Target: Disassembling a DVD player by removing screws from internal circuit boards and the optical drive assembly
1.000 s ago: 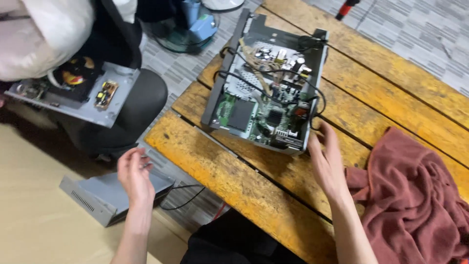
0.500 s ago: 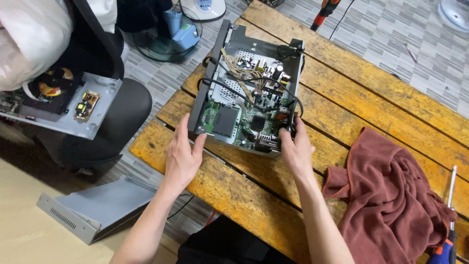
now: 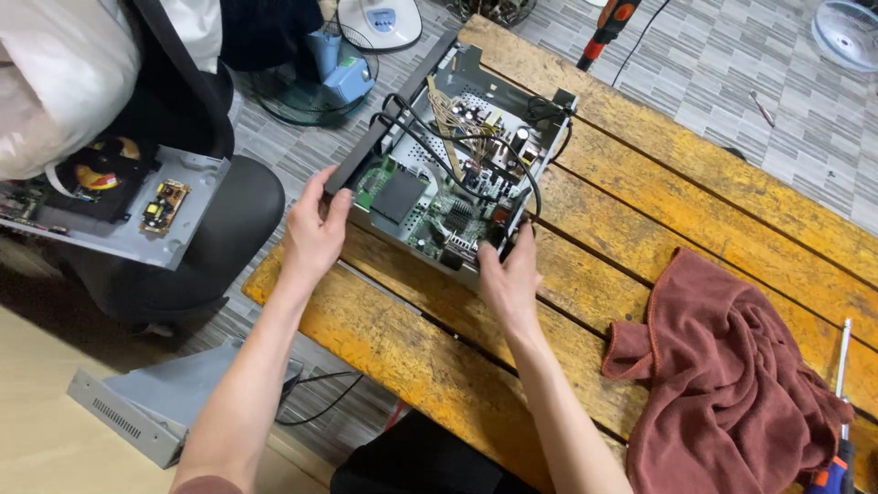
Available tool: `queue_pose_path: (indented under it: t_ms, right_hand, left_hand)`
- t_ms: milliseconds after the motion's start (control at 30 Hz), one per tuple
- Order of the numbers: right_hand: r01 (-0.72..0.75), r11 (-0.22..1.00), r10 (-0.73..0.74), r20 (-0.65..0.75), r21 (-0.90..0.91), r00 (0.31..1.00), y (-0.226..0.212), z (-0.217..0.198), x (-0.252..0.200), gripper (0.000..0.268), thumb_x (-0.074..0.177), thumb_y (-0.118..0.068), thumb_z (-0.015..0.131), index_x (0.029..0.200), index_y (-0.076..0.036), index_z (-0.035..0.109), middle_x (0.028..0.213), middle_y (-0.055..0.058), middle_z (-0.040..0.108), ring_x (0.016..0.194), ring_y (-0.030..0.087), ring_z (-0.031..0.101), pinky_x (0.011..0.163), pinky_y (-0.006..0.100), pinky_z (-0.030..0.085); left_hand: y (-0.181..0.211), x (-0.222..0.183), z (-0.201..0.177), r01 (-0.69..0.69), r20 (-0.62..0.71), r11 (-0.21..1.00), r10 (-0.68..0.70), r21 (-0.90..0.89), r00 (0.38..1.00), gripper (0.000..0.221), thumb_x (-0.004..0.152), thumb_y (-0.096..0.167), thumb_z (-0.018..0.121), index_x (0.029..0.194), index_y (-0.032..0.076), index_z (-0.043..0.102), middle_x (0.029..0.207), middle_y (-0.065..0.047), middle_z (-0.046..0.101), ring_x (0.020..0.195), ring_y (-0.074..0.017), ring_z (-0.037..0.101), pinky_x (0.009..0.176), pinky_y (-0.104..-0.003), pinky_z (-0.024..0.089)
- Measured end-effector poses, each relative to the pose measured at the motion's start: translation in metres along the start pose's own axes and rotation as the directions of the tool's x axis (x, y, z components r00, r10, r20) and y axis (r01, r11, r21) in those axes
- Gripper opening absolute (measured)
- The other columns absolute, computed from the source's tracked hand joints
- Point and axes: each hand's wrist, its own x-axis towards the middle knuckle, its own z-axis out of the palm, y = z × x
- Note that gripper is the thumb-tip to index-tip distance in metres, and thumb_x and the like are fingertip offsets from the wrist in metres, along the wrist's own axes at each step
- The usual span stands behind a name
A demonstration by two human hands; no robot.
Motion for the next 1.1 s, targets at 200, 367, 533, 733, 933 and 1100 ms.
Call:
queue_pose_path:
  t_ms: [200,367,533,733,933,1100]
  right_hand:
    - [0.000,0.996,0.002,0.015,-0.087,1.000,0.001,-0.011,0.000,0.089,0.087,-0.043,0.067,0.157,-0.003,0.028,0.132,0.032,0.058,0.119,0.054,0.056,0.106,0.059,0.039]
    - [0.354,0.868,-0.351,0.075,-0.349,0.933,0.022,-0.022,-0.036,0.100,0.089,-0.044,0.065,0.153,0.013,0.014,0.136,0.044,0.043,0.126,0.058,0.046,0.104,0.063,0.034]
    - [0.779,0.511,-0.844,-0.040,-0.364,0.535,0.050,-0.002,-0.074,0.060,0.099,-0.031,0.059,0.142,0.005,0.040,0.114,0.025,0.060,0.088,0.026,0.061,0.076,0.035,0.056]
    - [0.861,0.487,-0.784,0.361,-0.148,0.505,0.046,0.020,-0.100,0.016,0.094,-0.028,0.064,0.104,-0.016,0.064,0.080,0.001,0.063,0.056,0.024,0.062,0.047,0.035,0.048]
    - [0.849,0.521,-0.747,0.432,-0.092,0.505,0.041,0.024,-0.097,0.012,0.094,-0.025,0.063,0.085,-0.016,0.064,0.069,-0.001,0.061,0.054,0.019,0.061,0.046,0.034,0.047]
    - [0.827,0.554,-0.740,0.402,-0.090,0.540,0.032,0.026,-0.099,0.012,0.093,-0.024,0.064,0.085,-0.015,0.066,0.069,0.000,0.063,0.053,0.019,0.062,0.045,0.034,0.047]
  left_hand:
    - [-0.034,0.007,-0.009,-0.015,0.095,1.000,0.013,0.021,0.995,0.046,0.097,0.024,0.065,0.139,0.009,0.058,0.131,-0.025,0.062,0.124,-0.0417,0.056,0.104,-0.050,0.046]
    - [-0.086,0.002,-0.061,0.080,-0.205,0.987,-0.107,-0.136,0.973,0.028,0.097,0.025,0.064,0.121,0.012,0.069,0.118,-0.007,0.071,0.113,-0.0180,0.064,0.102,-0.032,0.047]
    - [-0.261,-0.033,-0.137,0.277,-0.646,0.942,-0.331,-0.188,0.688,0.020,0.091,0.017,0.073,0.110,0.012,0.071,0.110,-0.003,0.072,0.100,-0.0117,0.066,0.091,-0.023,0.053]
    - [-0.356,-0.101,-0.200,0.569,-0.302,0.393,-0.919,-0.722,0.252,0.040,0.087,0.034,0.058,0.125,0.020,0.061,0.124,-0.007,0.071,0.109,-0.0275,0.070,0.102,-0.049,0.045]
    - [-0.408,-0.116,-0.229,0.607,-0.132,0.212,-0.976,-0.766,0.175,0.055,0.096,0.042,0.052,0.146,0.020,0.046,0.135,-0.006,0.065,0.122,-0.0265,0.065,0.112,-0.049,0.039]
    - [-0.417,-0.098,-0.258,0.554,-0.104,0.211,-0.970,-0.805,0.218,0.066,0.096,0.045,0.050,0.156,0.025,0.031,0.149,-0.012,0.054,0.136,-0.0323,0.055,0.117,-0.050,0.032]
